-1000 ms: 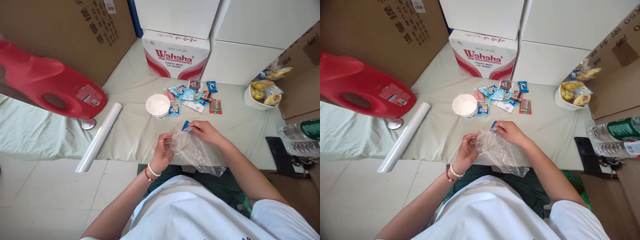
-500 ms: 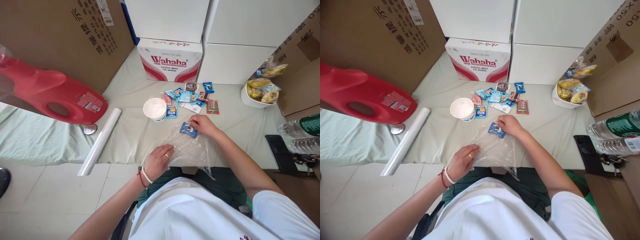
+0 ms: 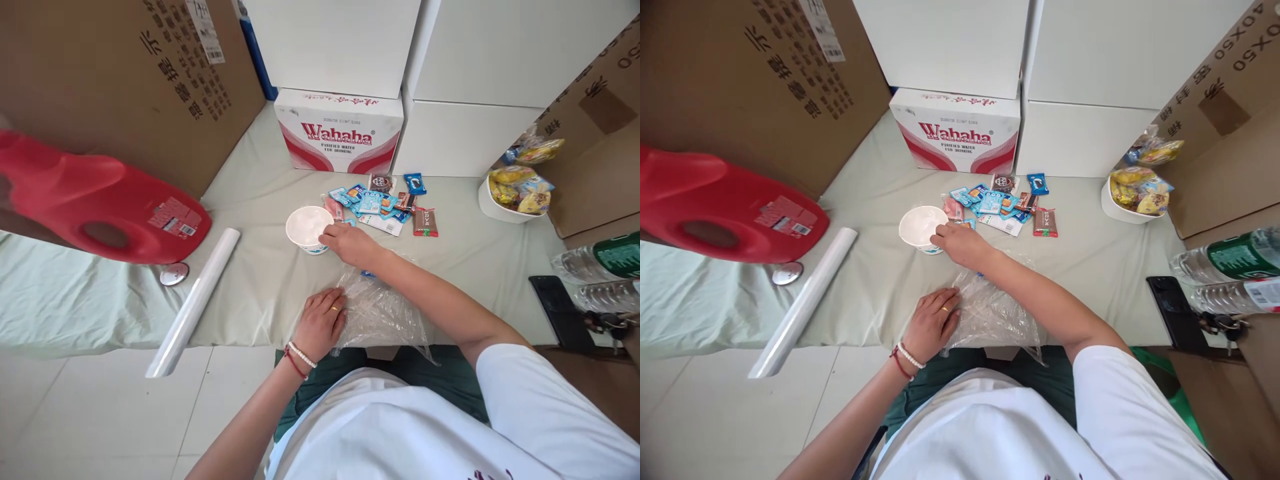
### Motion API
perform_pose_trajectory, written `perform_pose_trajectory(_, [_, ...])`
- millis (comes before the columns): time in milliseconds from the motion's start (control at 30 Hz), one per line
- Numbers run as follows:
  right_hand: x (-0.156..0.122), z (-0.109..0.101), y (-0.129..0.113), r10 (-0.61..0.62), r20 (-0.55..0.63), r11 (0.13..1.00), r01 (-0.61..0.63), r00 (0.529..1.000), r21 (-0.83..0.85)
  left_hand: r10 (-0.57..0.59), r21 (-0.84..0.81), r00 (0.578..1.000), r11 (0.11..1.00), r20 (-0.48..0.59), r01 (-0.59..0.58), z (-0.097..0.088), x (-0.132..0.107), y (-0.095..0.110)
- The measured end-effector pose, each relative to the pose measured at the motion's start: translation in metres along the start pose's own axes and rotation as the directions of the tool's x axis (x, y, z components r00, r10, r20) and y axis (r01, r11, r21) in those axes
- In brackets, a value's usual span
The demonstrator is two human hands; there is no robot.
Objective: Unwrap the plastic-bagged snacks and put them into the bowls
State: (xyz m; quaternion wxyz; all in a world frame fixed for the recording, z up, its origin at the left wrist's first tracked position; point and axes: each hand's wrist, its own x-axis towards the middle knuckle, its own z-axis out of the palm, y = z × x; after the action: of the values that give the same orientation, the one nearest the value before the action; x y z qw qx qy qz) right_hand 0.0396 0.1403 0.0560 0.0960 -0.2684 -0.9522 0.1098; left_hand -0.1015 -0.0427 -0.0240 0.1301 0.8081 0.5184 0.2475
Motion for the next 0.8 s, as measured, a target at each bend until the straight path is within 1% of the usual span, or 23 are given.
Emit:
perform_pose_trajectory(33, [-0.003,0.001,0.007,0.019,-0.060,0.997,-0.014,0.998,0.081,0.007,-0.001,1.000,1.000,-0.011,-0.007,0.000,0.000,-0.001])
perform_pose_trajectory(67, [-0.009,-0.001,0.016,0.065,-0.148,0.982,-0.038,0.987,0.183,0.010,-0.009,1.000,1.000,-0.023,-0.010,0.000,0.000,-0.001])
perform_pose_trajectory(100, [-0.019,-0.006,0.027,0.147,-0.243,0.952,-0.071,0.959,0.299,0.012,-0.022,0.999,1.000,-0.031,-0.013,0.001,0.000,-0.001])
perform_pose_trajectory(133, [-0.030,-0.014,0.040,0.260,-0.324,0.900,-0.106,0.909,0.423,0.011,-0.034,0.999,0.999,-0.037,-0.013,0.001,0.000,-0.001])
perform_pose_trajectory(167, [-0.043,-0.024,0.056,0.392,-0.390,0.826,-0.133,0.833,0.547,0.011,-0.041,0.999,0.999,-0.042,-0.013,0.002,0.000,-0.001])
perform_pose_trajectory(200, [-0.056,-0.035,0.074,0.526,-0.426,0.735,-0.142,0.736,0.663,0.012,-0.041,0.999,0.999,-0.046,-0.013,0.002,0.000,-0.001])
perform_pose_trajectory(233, [-0.069,-0.047,0.094,0.650,-0.437,0.634,-0.125,0.622,0.764,0.013,-0.035,0.999,0.999,-0.049,-0.015,0.002,0.000,-0.001])
perform_pose_trajectory(267, [-0.081,-0.058,0.115,0.761,-0.434,0.529,-0.074,0.481,0.845,0.016,-0.027,0.998,0.999,-0.054,-0.017,0.003,0.001,0.000])
perform_pose_trajectory(300, [-0.091,-0.069,0.137,0.854,-0.384,0.411,-0.003,0.352,0.912,0.018,-0.019,0.998,1.000,-0.059,-0.019,0.003,0.001,-0.001])
perform_pose_trajectory(333, [-0.099,-0.077,0.158,0.930,-0.288,0.280,0.069,0.228,0.958,0.021,-0.013,0.998,1.000,-0.066,-0.022,0.004,0.001,-0.001])
perform_pose_trajectory(367, [-0.106,-0.083,0.178,0.979,-0.162,0.147,0.123,0.123,0.982,0.025,-0.010,0.997,1.000,-0.073,-0.026,0.004,0.001,-0.001])
perform_pose_trajectory(400, [-0.112,-0.087,0.195,0.998,-0.043,0.035,0.154,0.053,0.987,0.030,-0.005,0.996,1.000,-0.080,-0.031,0.005,0.001,-0.002])
perform_pose_trajectory(433, [-0.116,-0.090,0.210,0.999,0.052,-0.053,0.169,0.008,0.984,0.036,0.001,0.995,0.999,-0.088,-0.036,0.005,0.000,-0.002])
perform_pose_trajectory(467, [-0.119,-0.092,0.222,0.993,0.118,-0.114,0.168,-0.013,0.979,0.043,0.013,0.994,0.999,-0.097,-0.042,0.006,0.000,-0.003])
perform_pose_trajectory(500, [-0.122,-0.093,0.232,0.988,0.156,-0.151,0.161,-0.014,0.975,0.051,0.029,0.993,0.998,-0.105,-0.048,0.007,0.000,-0.004])
perform_pose_trajectory(567, [-0.127,-0.094,0.245,0.979,0.201,-0.200,0.160,0.008,0.967,0.068,0.066,0.991,0.996,-0.113,-0.061,0.007,-0.001,-0.004])
perform_pose_trajectory(667, [-0.131,-0.094,0.254,0.965,0.258,-0.263,0.174,0.052,0.949,0.073,0.109,0.991,0.992,-0.114,-0.061,0.008,-0.001,-0.004])
perform_pose_trajectory(800, [-0.130,-0.086,0.259,0.959,0.260,-0.279,0.197,0.116,0.940,0.077,0.113,0.990,0.992,-0.115,-0.064,0.007,0.000,-0.003])
